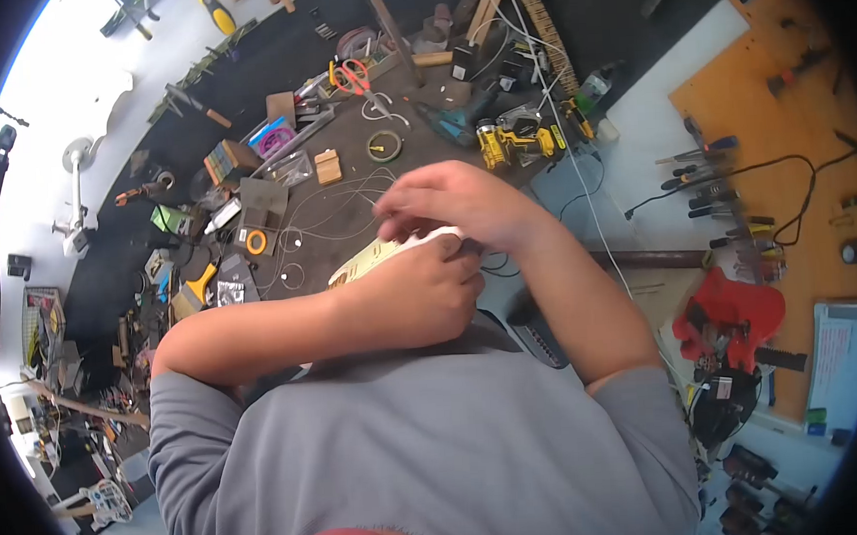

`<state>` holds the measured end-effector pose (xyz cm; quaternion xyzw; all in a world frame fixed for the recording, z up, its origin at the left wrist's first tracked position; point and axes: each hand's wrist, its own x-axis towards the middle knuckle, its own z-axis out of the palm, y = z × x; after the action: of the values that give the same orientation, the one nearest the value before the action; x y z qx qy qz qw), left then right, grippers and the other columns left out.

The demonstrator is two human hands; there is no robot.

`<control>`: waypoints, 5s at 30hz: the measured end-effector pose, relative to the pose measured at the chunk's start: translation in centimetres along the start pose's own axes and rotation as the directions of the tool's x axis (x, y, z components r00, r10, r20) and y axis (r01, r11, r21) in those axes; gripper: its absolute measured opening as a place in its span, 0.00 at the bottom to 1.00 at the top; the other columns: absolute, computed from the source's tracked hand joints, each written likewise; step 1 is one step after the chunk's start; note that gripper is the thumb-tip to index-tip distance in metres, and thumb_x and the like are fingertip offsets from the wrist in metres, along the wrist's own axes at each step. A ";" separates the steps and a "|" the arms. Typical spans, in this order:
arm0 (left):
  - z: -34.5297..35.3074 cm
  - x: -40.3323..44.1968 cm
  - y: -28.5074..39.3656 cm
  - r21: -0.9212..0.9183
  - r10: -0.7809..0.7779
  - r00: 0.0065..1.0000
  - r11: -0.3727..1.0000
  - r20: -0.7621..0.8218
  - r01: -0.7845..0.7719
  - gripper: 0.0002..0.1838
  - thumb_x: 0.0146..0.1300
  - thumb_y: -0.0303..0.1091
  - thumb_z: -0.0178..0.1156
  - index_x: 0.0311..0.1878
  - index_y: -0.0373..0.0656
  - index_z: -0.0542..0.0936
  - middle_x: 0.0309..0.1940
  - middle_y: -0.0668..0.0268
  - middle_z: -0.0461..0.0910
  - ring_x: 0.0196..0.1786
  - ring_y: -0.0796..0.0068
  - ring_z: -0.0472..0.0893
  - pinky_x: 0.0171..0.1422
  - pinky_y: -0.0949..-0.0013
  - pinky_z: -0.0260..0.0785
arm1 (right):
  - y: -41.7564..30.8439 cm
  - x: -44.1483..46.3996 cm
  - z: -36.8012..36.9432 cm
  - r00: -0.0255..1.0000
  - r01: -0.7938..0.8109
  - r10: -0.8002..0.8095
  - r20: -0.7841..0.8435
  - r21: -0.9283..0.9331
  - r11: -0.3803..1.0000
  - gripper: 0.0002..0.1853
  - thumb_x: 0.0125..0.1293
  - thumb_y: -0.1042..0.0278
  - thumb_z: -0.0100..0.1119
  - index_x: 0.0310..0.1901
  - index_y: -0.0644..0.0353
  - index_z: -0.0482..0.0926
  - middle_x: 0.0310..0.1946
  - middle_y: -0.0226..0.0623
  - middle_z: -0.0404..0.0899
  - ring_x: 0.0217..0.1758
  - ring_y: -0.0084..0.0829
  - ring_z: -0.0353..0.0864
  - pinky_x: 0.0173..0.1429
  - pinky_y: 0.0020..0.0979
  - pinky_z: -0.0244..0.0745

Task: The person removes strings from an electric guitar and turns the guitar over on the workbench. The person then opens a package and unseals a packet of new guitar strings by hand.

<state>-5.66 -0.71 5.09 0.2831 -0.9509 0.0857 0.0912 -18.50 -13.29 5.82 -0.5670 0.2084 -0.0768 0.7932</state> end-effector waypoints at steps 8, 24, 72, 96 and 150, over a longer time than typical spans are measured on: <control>2.2 0.5 -0.1 -0.035 0.080 0.994 0.996 0.076 -0.077 0.07 0.52 0.38 0.66 0.23 0.49 0.89 0.32 0.72 0.85 0.46 0.67 0.82 0.57 0.63 0.73 | -0.2 1.9 0.4 0.975 0.115 -0.081 -0.208 0.155 0.981 0.09 0.77 0.71 0.68 0.52 0.67 0.87 0.38 0.34 0.88 0.40 0.24 0.88 0.49 0.29 0.87; 8.4 -7.6 0.0 -0.375 -0.730 0.577 0.451 0.368 0.810 0.41 0.59 0.33 0.77 0.76 0.43 0.71 0.64 0.46 0.80 0.67 0.35 0.79 0.72 0.44 0.74 | 10.7 -10.8 -11.7 0.480 0.309 -0.282 -0.831 -0.140 0.941 0.08 0.74 0.74 0.67 0.51 0.62 0.87 0.39 0.27 0.85 0.42 0.19 0.81 0.51 0.25 0.77; 9.6 -8.1 -3.7 -0.445 -0.752 0.516 0.329 0.409 0.833 0.32 0.61 0.30 0.73 0.69 0.40 0.77 0.58 0.48 0.84 0.63 0.42 0.83 0.68 0.50 0.76 | 26.0 5.5 -5.6 0.680 -0.055 -0.176 -0.712 -0.289 0.956 0.13 0.64 0.63 0.71 0.47 0.57 0.92 0.42 0.50 0.90 0.49 0.48 0.91 0.56 0.41 0.83; 8.8 -7.7 -1.4 -0.372 -0.747 0.531 0.397 0.400 0.839 0.35 0.61 0.33 0.75 0.73 0.46 0.75 0.60 0.54 0.81 0.62 0.45 0.81 0.66 0.49 0.77 | 27.7 4.5 -5.7 0.732 -0.234 -0.292 -0.616 -0.629 0.741 0.21 0.78 0.58 0.60 0.66 0.61 0.82 0.63 0.51 0.85 0.69 0.51 0.83 0.71 0.47 0.77; 9.5 -8.0 -0.2 -0.368 -0.759 0.536 0.410 0.370 0.835 0.36 0.62 0.34 0.73 0.74 0.46 0.74 0.60 0.52 0.80 0.61 0.44 0.81 0.65 0.48 0.79 | 28.1 3.6 -4.9 0.672 -0.190 -0.377 -0.637 -0.640 0.744 0.22 0.77 0.57 0.61 0.62 0.66 0.82 0.60 0.54 0.86 0.65 0.49 0.85 0.68 0.47 0.78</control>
<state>-0.14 1.24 -5.81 0.6720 -0.6897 -0.2407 0.1220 -20.55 -9.17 -22.53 -0.7390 0.4896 -0.2628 0.3809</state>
